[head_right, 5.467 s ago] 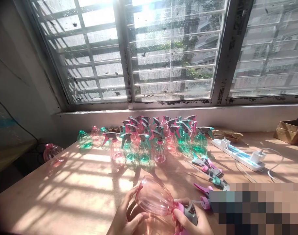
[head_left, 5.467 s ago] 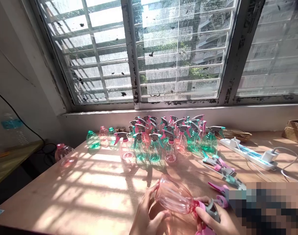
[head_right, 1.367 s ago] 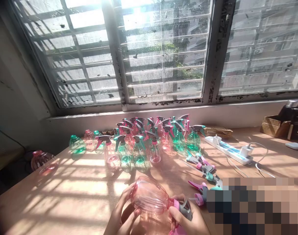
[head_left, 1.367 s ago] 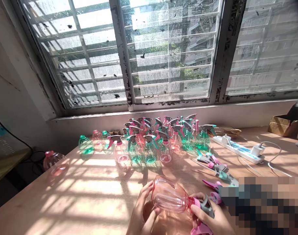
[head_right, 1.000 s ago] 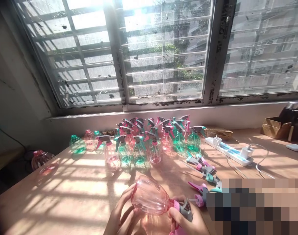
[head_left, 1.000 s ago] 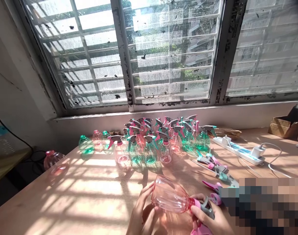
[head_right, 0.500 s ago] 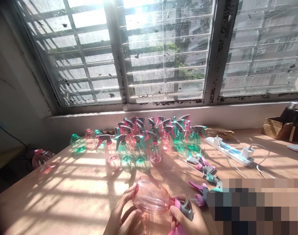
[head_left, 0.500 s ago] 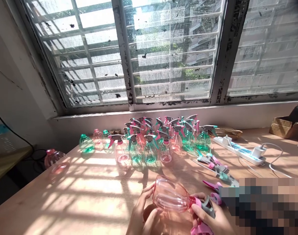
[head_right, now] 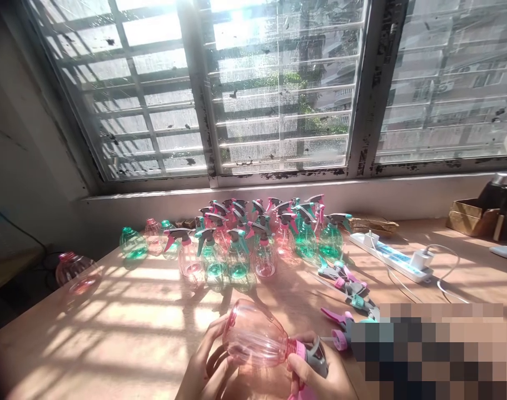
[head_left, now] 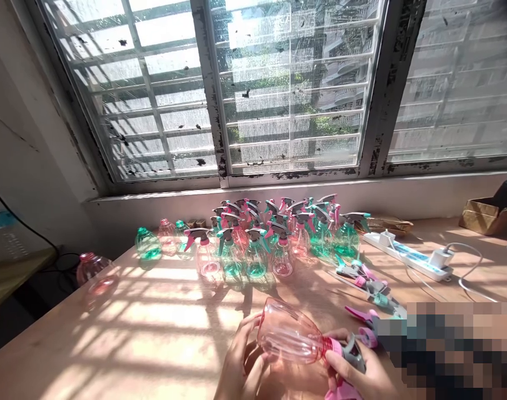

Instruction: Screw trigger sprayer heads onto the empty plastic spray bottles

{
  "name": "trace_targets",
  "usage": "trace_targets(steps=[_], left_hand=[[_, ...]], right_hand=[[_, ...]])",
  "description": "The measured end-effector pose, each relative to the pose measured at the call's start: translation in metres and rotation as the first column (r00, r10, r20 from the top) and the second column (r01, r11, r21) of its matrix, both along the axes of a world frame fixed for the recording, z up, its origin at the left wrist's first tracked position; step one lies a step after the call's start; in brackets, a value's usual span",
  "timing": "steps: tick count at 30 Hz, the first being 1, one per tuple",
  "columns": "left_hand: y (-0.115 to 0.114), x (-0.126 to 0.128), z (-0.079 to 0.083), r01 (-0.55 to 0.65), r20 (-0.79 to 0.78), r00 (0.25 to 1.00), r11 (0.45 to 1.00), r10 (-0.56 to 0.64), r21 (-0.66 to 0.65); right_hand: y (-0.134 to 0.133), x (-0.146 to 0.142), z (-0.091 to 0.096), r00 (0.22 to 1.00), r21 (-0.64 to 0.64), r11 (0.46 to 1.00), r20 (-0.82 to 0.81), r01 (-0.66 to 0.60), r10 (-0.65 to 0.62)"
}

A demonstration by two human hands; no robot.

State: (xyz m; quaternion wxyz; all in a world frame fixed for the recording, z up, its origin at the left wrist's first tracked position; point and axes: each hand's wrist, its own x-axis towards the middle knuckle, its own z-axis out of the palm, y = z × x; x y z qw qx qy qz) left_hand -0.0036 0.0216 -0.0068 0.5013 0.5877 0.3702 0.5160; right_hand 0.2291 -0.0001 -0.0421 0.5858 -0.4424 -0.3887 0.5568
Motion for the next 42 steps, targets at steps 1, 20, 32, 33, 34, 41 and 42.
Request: trace_targets(steps=[1,20,32,33,34,41,42], left_hand=[[0.000,0.000,-0.001,0.016,0.014,1.000,1.000,-0.016,-0.017],[0.000,-0.009,-0.014,-0.012,-0.043,0.999,1.000,0.012,0.005],[-0.001,-0.003,-0.009,-0.003,0.034,0.999,1.000,0.002,0.011],[-0.002,-0.003,-0.008,-0.004,0.047,0.999,1.000,0.003,0.009],[-0.003,-0.003,-0.007,-0.014,0.053,0.998,1.000,0.014,0.007],[-0.004,-0.005,-0.006,-0.056,-0.026,0.998,0.998,0.057,0.016],[-0.004,-0.005,-0.007,-0.059,-0.044,0.997,0.998,0.061,0.034]], right_hand=[[0.000,0.000,0.000,1.000,-0.001,1.000,0.000,0.003,-0.003],[-0.003,-0.001,0.006,0.996,-0.046,0.999,0.083,-0.015,0.019],[-0.003,-0.005,0.013,0.999,-0.047,0.999,0.046,0.010,-0.008],[-0.003,-0.004,0.012,0.998,-0.050,0.999,0.070,0.003,0.000],[-0.003,-0.004,0.011,0.995,-0.055,0.998,0.096,0.001,0.005],[0.000,-0.003,0.005,0.998,-0.016,1.000,0.065,0.022,-0.021],[0.002,-0.002,0.004,0.999,-0.011,0.999,0.038,0.037,-0.036]])
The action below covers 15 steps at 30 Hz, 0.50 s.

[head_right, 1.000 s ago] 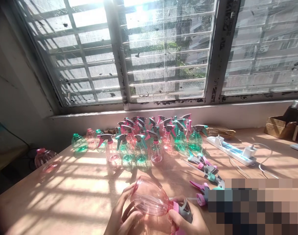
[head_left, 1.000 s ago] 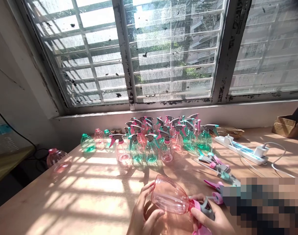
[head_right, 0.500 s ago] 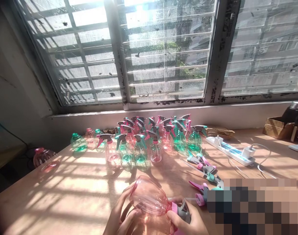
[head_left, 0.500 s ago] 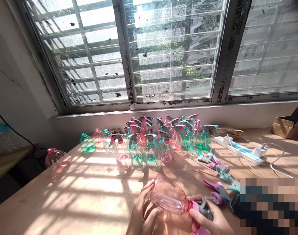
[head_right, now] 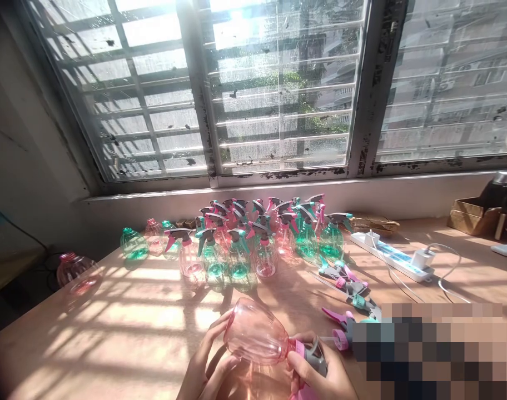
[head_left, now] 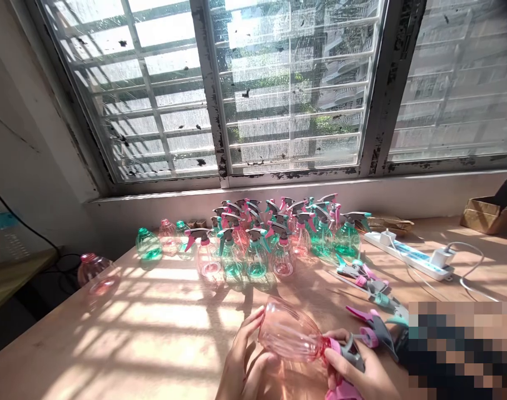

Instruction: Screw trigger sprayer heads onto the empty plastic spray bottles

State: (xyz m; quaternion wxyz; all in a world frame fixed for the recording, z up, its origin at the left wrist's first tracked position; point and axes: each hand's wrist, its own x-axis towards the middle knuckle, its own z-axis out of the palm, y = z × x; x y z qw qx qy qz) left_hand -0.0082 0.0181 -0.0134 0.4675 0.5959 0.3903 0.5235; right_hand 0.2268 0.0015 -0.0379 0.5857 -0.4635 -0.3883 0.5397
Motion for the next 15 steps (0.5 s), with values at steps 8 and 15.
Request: trace_targets(steps=[8,15], left_hand=[[0.001,0.002,0.000,0.076,0.059,0.996,0.996,-0.072,-0.054],[0.004,-0.004,0.008,0.032,-0.071,0.997,0.999,-0.032,-0.003]], right_hand=[[0.000,-0.001,-0.002,0.999,-0.003,1.000,-0.049,0.017,-0.017],[0.001,0.001,-0.006,0.997,0.003,1.000,-0.078,0.024,-0.023]])
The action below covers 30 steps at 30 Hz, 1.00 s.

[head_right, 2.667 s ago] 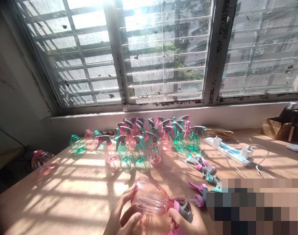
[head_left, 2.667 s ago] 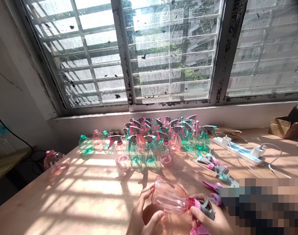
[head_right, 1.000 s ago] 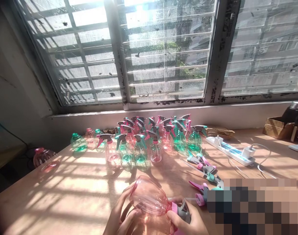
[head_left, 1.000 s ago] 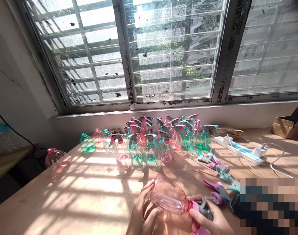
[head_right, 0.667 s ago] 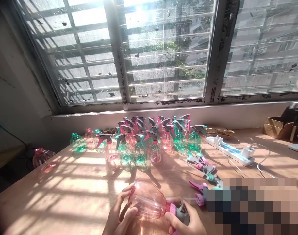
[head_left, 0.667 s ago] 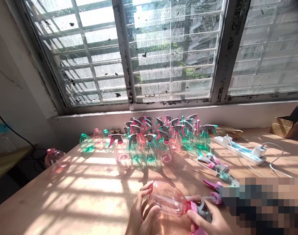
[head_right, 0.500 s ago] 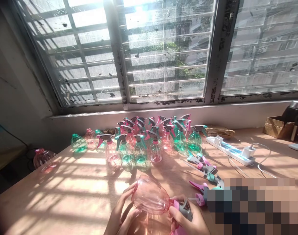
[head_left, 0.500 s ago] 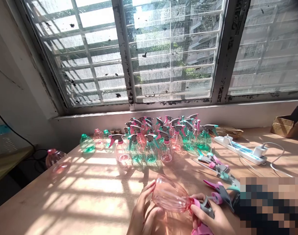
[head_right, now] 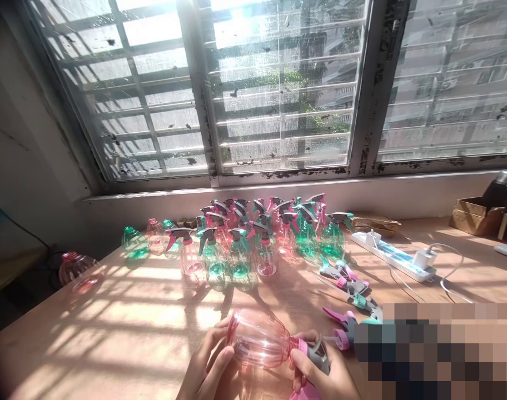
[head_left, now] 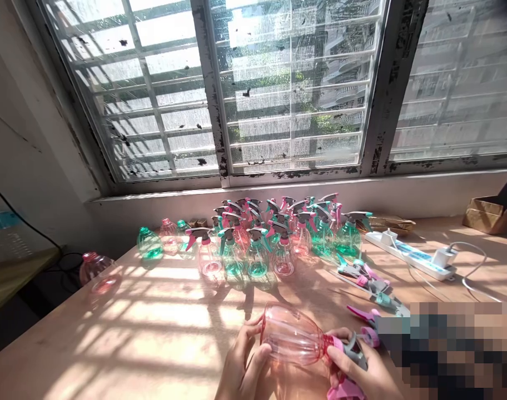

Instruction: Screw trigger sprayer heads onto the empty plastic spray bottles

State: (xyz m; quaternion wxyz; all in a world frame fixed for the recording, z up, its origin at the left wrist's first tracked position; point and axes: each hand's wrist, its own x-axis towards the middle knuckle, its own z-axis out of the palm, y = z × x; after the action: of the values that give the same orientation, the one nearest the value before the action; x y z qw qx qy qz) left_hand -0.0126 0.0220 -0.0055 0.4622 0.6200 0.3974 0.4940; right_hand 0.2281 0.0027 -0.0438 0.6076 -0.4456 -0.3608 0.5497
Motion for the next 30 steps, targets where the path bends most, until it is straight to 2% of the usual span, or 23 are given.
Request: trace_targets(steps=[4,8,12,15,21,26,30], left_hand=[[0.002,0.001,-0.003,0.004,-0.027,1.000,1.000,-0.004,0.008],[-0.001,0.005,-0.007,0.072,0.116,0.991,0.995,-0.063,-0.075],[-0.002,0.004,-0.005,0.094,0.187,0.980,0.989,-0.072,-0.113],[-0.001,0.003,-0.001,0.082,0.149,0.987,0.989,-0.064,-0.120],[-0.001,0.008,0.002,0.049,0.110,0.993,0.998,-0.046,-0.025],[-0.003,0.007,-0.002,0.104,0.157,0.983,0.992,-0.090,-0.078],[-0.004,0.005,-0.003,0.066,0.161,0.986,0.991,-0.048,-0.114]], right_hand=[[0.003,0.004,-0.003,1.000,0.002,1.000,-0.007,0.008,-0.008],[0.001,0.003,-0.003,1.000,0.004,1.000,-0.010,0.009,-0.009],[-0.003,0.000,-0.002,0.993,-0.019,0.997,0.085,-0.075,0.076],[-0.004,0.000,0.000,0.989,-0.054,0.994,0.108,-0.094,0.099],[-0.001,0.002,0.003,0.999,-0.013,0.999,0.000,-0.050,0.050],[-0.005,0.004,0.001,0.991,-0.023,0.993,0.072,-0.113,0.114],[-0.008,0.005,0.003,0.983,-0.032,0.991,0.123,-0.130,0.133]])
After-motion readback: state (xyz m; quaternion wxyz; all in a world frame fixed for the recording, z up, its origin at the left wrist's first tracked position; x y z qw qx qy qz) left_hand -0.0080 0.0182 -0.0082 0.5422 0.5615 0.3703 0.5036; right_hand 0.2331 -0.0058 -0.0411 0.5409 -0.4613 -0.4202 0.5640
